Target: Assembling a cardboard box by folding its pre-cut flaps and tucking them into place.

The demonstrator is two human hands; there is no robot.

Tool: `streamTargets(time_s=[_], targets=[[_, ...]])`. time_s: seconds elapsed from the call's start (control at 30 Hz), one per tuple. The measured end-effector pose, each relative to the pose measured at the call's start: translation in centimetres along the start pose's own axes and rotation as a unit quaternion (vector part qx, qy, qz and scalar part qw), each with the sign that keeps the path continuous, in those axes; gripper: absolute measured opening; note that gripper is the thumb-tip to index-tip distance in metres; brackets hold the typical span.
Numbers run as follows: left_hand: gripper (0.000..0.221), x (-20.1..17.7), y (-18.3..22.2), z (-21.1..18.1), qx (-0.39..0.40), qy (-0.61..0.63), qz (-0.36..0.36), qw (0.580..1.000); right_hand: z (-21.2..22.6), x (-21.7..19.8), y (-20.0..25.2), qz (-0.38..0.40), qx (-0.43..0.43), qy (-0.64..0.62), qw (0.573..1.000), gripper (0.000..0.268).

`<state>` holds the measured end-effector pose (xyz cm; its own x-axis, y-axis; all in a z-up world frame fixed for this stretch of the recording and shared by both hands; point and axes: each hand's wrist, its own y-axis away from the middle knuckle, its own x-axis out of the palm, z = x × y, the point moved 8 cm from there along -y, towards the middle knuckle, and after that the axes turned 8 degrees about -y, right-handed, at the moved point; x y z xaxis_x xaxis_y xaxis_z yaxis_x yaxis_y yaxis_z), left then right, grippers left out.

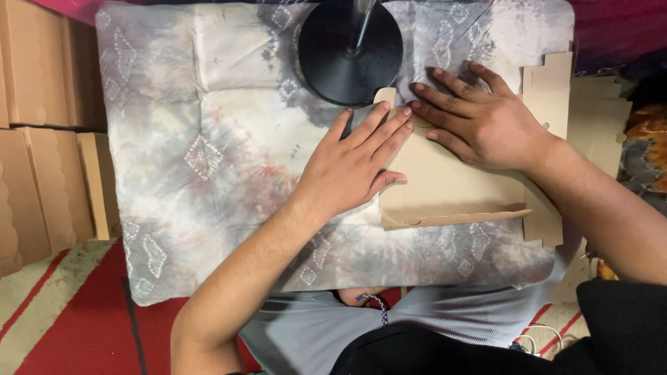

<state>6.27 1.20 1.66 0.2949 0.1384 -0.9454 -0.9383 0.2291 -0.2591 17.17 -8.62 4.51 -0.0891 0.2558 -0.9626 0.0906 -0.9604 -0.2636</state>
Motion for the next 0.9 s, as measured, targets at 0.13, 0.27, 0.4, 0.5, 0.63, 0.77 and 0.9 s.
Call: streamTargets(time_s=[0.13, 0.27, 0.4, 0.5, 0.63, 0.77, 0.9], targets=[[0.072, 0.1, 0.1, -0.1, 0.002, -0.002, 0.003, 1.0, 0.5, -0.6, -0.3, -0.028, 0.001, -0.025, 0.999, 0.034], [0.073, 0.0, 0.2, -0.2, -0.002, -0.014, -0.002, 1.0, 1.0, -1.7, -0.6, -0.076, -0.017, -0.021, 0.997, 0.026], [0.071, -0.1, 0.2, -0.4, 0.004, -0.008, -0.008, 1.0, 1.2, -2.3, -0.1, -0.112, -0.017, -0.023, 0.993, 0.017], [0.068, -0.6, 0.2, -0.2, 0.007, 0.006, -0.03, 1.0, 1.1, -2.4, 0.4, -0.127, -0.017, -0.014, 0.992, 0.014], [0.068, -0.7, 0.3, -0.4, 0.011, -0.009, -0.048, 0.999, 1.4, -2.6, 0.8, -0.148, -0.015, 0.005, 0.989, 0.011], [0.065, -0.9, 0.5, -0.4, 0.002, 0.03, -0.072, 0.997, 1.8, -3.2, 0.8, -0.157, 0.006, 0.023, 0.987, 0.014], [0.062, -0.7, 0.7, -0.2, -0.011, 0.052, -0.084, 0.995, 2.1, -3.2, 1.2, -0.154, 0.01, 0.059, 0.986, 0.017]])
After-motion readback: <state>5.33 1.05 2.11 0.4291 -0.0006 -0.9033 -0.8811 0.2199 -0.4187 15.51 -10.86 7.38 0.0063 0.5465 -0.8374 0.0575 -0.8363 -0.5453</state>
